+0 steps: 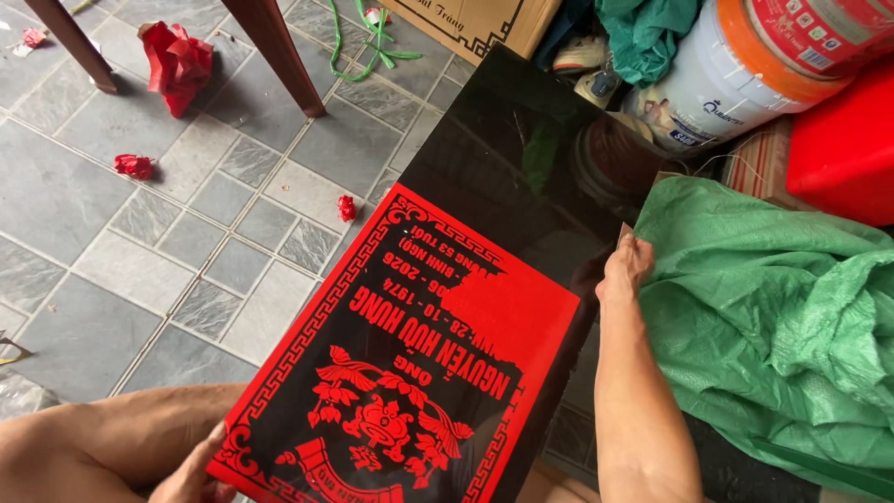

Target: Peeling a red adhesive stencil layer off a black memorial plaque or tombstone.

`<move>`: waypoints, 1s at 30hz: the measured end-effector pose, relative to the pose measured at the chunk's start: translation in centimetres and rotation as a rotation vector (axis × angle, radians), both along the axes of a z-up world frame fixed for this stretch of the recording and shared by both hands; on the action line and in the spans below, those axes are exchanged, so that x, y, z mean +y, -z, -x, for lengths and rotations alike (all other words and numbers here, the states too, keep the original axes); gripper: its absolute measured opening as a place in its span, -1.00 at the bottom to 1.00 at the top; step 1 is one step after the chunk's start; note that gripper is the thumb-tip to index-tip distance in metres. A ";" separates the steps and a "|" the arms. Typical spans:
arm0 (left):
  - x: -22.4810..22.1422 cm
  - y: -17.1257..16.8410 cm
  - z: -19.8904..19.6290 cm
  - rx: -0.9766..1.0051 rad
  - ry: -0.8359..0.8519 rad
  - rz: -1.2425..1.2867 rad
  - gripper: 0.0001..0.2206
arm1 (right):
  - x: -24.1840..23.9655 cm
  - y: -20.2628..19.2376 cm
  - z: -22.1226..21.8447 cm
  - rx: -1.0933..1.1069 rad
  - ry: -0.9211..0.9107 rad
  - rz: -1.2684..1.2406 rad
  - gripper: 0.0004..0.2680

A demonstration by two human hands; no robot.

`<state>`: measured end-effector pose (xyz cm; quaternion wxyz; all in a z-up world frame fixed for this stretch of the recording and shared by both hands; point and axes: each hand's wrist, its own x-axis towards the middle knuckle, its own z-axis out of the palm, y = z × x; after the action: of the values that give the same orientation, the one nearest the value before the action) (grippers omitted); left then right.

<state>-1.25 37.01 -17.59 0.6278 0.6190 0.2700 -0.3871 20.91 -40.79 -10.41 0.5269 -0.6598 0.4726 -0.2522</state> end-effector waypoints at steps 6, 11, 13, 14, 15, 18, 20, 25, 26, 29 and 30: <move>-6.0 -7.2 -7.7 0.052 -0.023 0.091 -0.43 | -0.9 2.1 2.7 -0.117 0.088 0.039 -0.82; -9.3 -12.3 -10.3 0.144 -0.113 -0.062 -0.40 | -0.2 1.3 5.6 -0.124 0.207 -0.075 -0.82; -9.3 -13.1 -10.7 0.203 -0.206 -0.244 -0.39 | 0.9 1.8 6.6 -0.131 0.204 -0.068 -0.82; -9.1 -12.8 -11.4 0.168 -0.187 -0.268 -0.38 | 1.3 1.3 6.9 -0.200 0.212 -0.092 -0.82; -9.0 -12.5 -12.2 0.134 -0.168 -0.292 -0.36 | 1.6 0.8 7.2 -0.269 0.219 -0.118 -0.82; -8.8 -12.9 -13.2 0.100 -0.099 -0.381 -0.35 | 1.5 1.9 9.1 -0.289 0.258 -0.065 -0.84; -7.8 -10.5 -13.7 0.045 -0.063 -0.441 -0.29 | 2.0 1.8 9.8 -0.307 0.299 -0.071 -0.85; -7.7 -13.0 -15.0 -0.033 0.199 -0.670 -0.15 | 4.2 -0.2 10.6 -0.357 0.301 -0.120 -0.86; -8.1 -13.0 -15.3 -0.021 0.253 -0.748 -0.13 | 3.2 0.3 10.8 -0.326 0.327 -0.115 -0.84; -7.3 -9.5 -14.2 -0.117 0.305 -0.871 -0.11 | 0.4 0.9 10.4 -0.290 0.293 -0.106 -0.82; -6.7 -7.9 -13.6 -0.226 0.296 -0.914 -0.12 | -0.5 1.0 10.1 -0.289 0.227 -0.106 -0.81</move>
<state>12.39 30.33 -9.73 0.2558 0.9008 0.2515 -0.2446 10.83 -41.32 -11.42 0.5914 -0.5305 0.4759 -0.3772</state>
